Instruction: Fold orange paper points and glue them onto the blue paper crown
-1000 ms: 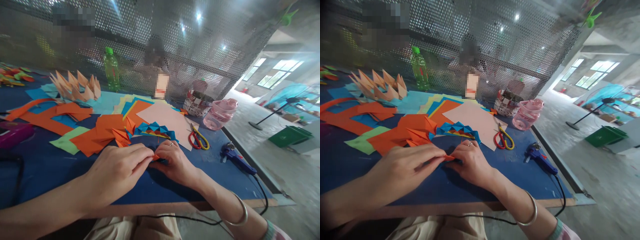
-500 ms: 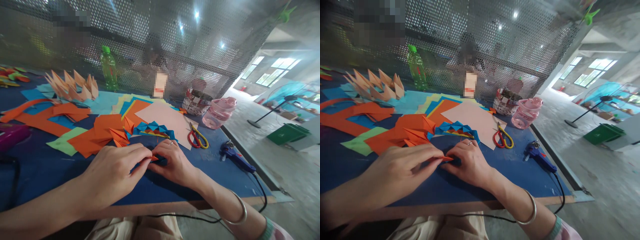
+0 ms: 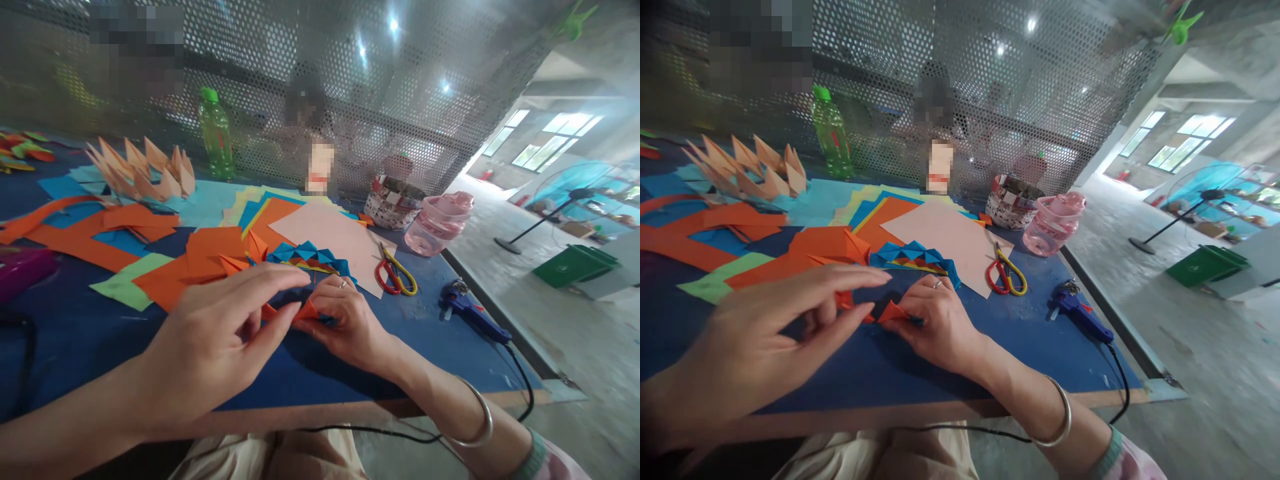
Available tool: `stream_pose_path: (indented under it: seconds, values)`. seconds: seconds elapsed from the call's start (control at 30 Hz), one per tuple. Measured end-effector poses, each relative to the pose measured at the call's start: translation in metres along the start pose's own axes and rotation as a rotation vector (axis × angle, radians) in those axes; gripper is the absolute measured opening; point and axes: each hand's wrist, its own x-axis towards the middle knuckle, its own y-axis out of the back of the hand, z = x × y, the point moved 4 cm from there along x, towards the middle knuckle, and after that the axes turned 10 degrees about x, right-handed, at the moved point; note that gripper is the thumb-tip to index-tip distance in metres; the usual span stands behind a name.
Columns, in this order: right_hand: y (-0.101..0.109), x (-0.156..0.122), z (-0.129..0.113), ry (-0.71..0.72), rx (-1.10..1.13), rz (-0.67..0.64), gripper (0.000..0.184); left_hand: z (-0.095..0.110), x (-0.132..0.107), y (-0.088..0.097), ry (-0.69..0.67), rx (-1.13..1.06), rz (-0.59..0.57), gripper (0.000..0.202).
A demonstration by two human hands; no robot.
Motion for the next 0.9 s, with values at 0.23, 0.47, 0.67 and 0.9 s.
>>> stream_pose_path:
  seconds: [0.23,0.47,0.67,0.9]
  values:
    - [0.000,-0.001,0.000,0.000,0.034,0.012,0.021,-0.011,0.003,0.018,0.172,0.021,0.150,0.027]
    - [0.000,-0.003,0.000,-0.070,0.001,-0.030,0.027,-0.017,0.008,0.025,0.202,-0.025,0.192,0.021]
    - [-0.004,-0.004,0.002,-0.042,-0.074,-0.074,0.025,-0.020,0.013,0.029,0.246,-0.012,0.211,0.023]
    - [-0.008,-0.005,0.004,0.004,-0.139,-0.076,0.014,-0.024,0.014,0.026,0.253,0.003,0.218,0.018]
